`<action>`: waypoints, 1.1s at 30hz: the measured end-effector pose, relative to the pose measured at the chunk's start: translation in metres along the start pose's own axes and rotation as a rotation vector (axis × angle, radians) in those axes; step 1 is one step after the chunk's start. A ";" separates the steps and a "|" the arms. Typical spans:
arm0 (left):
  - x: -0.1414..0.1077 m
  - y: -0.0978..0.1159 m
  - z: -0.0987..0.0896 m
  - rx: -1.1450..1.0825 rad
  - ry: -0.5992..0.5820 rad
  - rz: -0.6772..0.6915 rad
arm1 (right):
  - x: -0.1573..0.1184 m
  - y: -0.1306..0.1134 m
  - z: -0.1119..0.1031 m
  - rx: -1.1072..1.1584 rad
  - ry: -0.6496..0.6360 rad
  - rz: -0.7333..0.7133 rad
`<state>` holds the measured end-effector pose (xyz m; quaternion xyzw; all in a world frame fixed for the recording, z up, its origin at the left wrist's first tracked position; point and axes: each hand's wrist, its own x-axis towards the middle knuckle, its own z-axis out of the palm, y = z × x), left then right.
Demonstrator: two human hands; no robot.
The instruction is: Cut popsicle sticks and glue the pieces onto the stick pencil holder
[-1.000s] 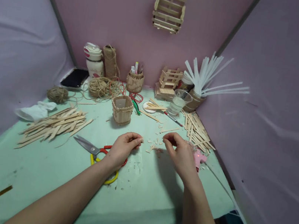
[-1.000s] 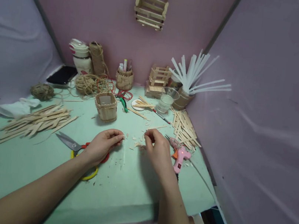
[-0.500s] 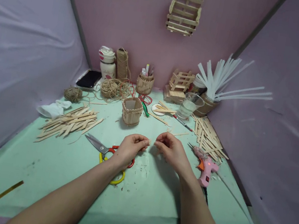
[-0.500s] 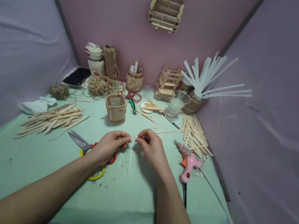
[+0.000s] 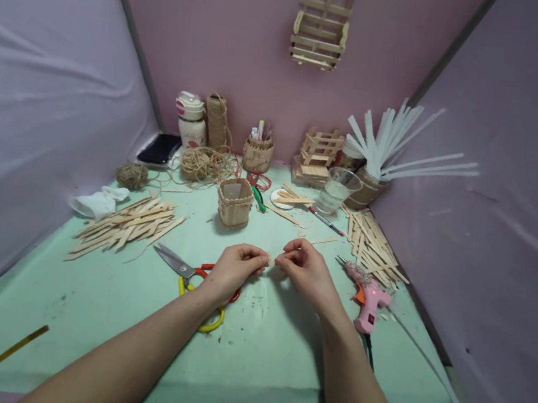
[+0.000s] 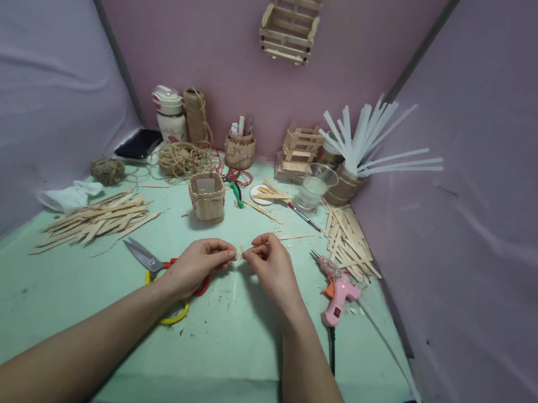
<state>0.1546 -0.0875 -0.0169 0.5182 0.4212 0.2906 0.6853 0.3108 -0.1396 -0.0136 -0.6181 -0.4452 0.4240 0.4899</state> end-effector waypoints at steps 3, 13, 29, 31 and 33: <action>0.000 0.000 -0.001 0.029 -0.008 0.007 | 0.000 0.002 0.000 0.003 -0.003 -0.001; -0.002 0.002 0.000 0.054 -0.025 -0.001 | -0.001 0.000 0.002 0.006 -0.011 -0.018; -0.002 0.001 0.001 0.057 -0.010 -0.008 | -0.002 0.000 0.004 -0.013 -0.014 -0.014; -0.002 0.002 0.001 0.053 -0.008 -0.010 | -0.002 0.001 0.004 -0.018 -0.012 -0.018; -0.002 0.003 0.001 0.054 -0.004 -0.012 | -0.002 0.001 0.004 -0.027 -0.011 -0.022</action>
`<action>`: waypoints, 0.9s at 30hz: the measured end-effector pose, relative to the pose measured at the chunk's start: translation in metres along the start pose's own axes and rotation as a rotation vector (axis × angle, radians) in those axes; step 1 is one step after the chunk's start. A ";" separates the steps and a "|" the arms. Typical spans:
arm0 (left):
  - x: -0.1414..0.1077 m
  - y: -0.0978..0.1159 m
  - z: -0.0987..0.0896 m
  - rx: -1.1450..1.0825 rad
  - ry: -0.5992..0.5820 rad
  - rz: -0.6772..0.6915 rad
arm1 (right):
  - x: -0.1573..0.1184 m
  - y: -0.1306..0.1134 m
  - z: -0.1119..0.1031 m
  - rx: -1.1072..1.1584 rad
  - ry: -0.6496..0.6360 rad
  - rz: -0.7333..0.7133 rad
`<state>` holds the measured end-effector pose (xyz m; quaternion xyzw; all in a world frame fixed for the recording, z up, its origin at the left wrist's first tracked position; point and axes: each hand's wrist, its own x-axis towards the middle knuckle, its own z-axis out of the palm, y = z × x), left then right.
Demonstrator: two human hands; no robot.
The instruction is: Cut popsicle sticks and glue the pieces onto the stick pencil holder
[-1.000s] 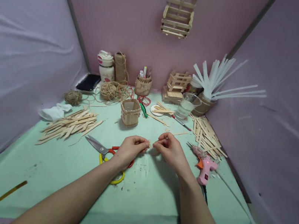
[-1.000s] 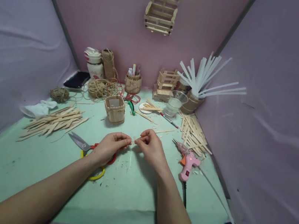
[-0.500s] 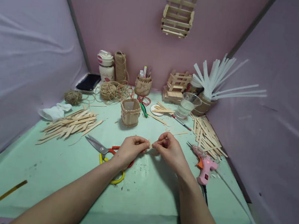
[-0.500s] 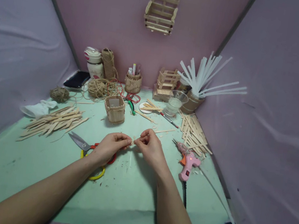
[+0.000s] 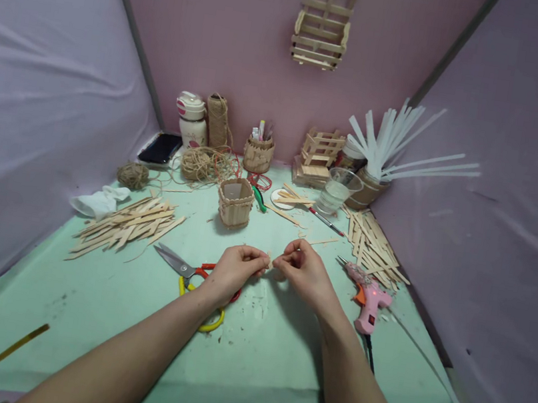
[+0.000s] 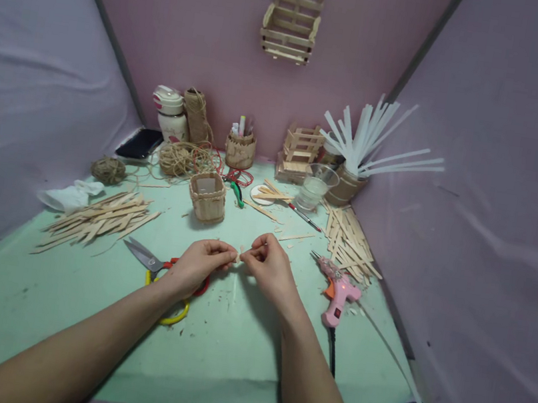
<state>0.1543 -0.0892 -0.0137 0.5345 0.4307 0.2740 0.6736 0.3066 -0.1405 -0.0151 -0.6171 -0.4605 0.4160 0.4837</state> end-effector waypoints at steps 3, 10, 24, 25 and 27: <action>0.000 0.000 0.000 -0.003 0.002 0.000 | 0.000 -0.001 0.001 -0.006 -0.003 0.006; 0.001 -0.001 -0.001 -0.050 -0.008 0.003 | -0.002 -0.005 0.000 0.023 0.000 0.013; 0.002 -0.001 0.000 -0.167 0.009 -0.009 | -0.004 -0.009 -0.001 -0.152 0.006 0.003; 0.003 -0.001 -0.001 -0.169 0.006 0.000 | -0.004 -0.009 -0.001 -0.149 0.017 0.006; 0.003 -0.002 -0.001 -0.112 0.016 0.022 | -0.004 -0.009 -0.002 -0.153 0.031 0.005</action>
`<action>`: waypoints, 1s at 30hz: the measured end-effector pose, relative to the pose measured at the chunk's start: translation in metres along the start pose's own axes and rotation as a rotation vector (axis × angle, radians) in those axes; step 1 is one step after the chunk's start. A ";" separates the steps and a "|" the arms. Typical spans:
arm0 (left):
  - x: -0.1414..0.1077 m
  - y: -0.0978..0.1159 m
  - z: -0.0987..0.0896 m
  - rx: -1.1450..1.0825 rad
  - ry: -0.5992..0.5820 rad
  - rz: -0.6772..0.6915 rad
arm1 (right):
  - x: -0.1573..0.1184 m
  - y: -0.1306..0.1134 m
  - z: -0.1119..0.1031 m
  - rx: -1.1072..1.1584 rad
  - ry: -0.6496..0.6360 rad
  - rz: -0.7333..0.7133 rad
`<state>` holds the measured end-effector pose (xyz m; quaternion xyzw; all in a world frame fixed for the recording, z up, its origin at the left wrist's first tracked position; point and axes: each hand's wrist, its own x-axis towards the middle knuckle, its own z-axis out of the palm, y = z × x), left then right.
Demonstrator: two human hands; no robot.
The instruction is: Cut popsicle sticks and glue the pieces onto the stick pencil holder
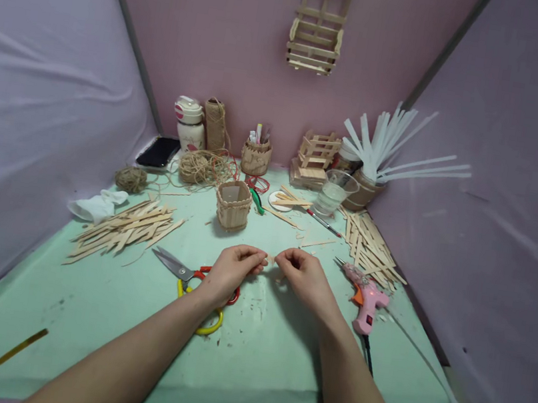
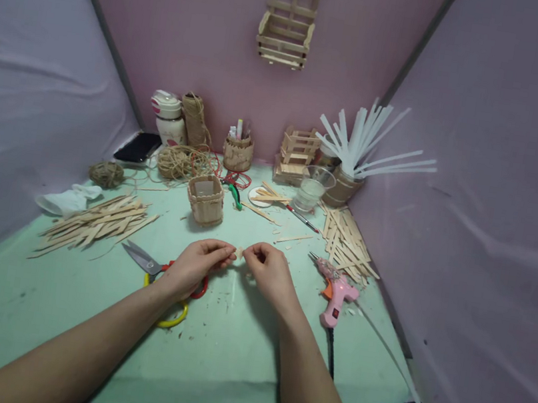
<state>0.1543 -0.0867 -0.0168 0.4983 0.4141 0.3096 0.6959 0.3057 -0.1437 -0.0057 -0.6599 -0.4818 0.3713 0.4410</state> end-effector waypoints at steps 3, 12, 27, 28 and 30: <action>0.000 0.000 -0.001 0.136 0.025 0.016 | 0.000 0.000 -0.001 0.008 -0.008 0.005; -0.002 0.002 -0.001 0.155 0.009 0.015 | -0.001 -0.002 0.003 0.053 -0.035 0.042; 0.000 -0.001 -0.003 0.108 0.013 -0.002 | -0.004 -0.008 0.010 0.097 0.033 0.105; 0.000 -0.002 -0.003 0.106 0.015 -0.001 | -0.004 -0.008 0.011 0.101 0.033 0.106; 0.001 -0.003 -0.003 0.098 0.015 0.001 | -0.004 -0.007 0.011 0.107 0.036 0.108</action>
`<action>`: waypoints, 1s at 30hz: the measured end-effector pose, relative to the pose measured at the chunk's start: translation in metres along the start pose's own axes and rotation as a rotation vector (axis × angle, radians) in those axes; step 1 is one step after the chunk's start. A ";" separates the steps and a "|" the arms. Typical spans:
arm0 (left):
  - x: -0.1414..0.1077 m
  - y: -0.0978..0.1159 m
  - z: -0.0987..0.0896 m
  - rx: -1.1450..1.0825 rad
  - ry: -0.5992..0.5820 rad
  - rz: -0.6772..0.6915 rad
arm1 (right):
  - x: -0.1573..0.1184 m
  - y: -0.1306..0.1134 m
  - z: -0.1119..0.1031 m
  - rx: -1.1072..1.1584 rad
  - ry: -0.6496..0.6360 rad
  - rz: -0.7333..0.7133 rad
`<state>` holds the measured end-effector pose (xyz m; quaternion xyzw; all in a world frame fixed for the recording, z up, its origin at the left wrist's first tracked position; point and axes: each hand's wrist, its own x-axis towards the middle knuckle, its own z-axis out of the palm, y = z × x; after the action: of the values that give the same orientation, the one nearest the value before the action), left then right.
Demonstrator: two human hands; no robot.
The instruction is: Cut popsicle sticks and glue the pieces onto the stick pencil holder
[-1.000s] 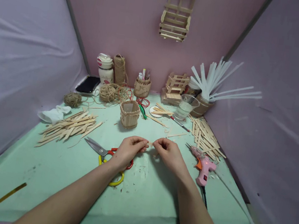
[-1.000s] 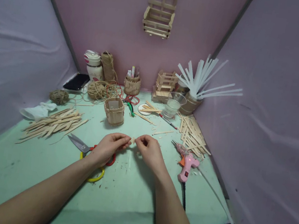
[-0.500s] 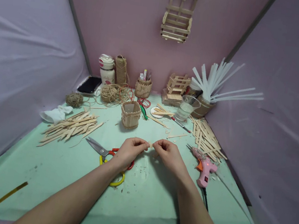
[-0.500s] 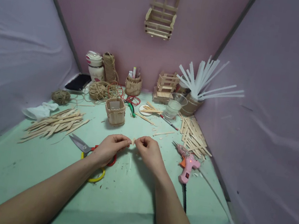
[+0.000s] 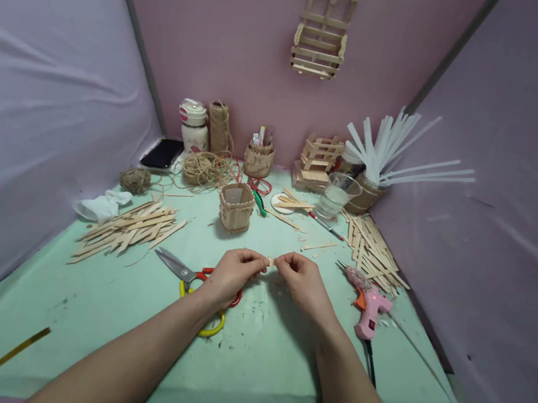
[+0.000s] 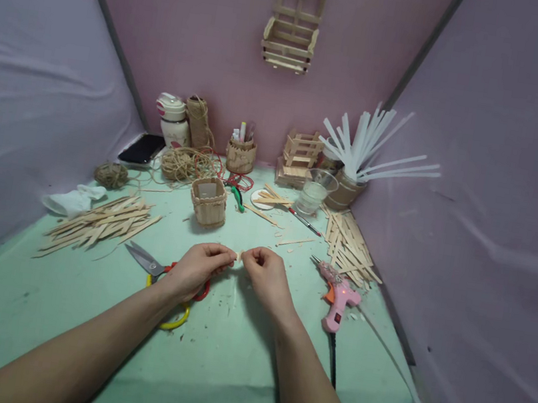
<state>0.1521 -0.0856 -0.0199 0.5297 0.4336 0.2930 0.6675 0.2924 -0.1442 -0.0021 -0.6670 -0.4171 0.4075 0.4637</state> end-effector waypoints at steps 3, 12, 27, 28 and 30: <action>0.001 -0.001 0.000 -0.006 0.000 0.007 | 0.000 0.000 0.001 -0.003 0.013 -0.002; 0.000 0.002 -0.001 -0.023 -0.020 -0.005 | 0.000 -0.003 0.001 0.010 0.006 0.039; -0.002 0.006 0.001 0.053 0.031 0.029 | -0.002 -0.004 -0.001 0.024 -0.012 0.046; -0.002 0.006 0.001 0.057 0.033 0.026 | -0.002 -0.004 -0.001 0.026 -0.013 0.047; -0.003 0.007 0.002 0.064 0.035 0.025 | -0.002 -0.004 -0.001 0.028 -0.020 0.046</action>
<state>0.1528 -0.0866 -0.0120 0.5510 0.4479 0.2962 0.6388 0.2924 -0.1453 0.0024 -0.6658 -0.4006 0.4303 0.4594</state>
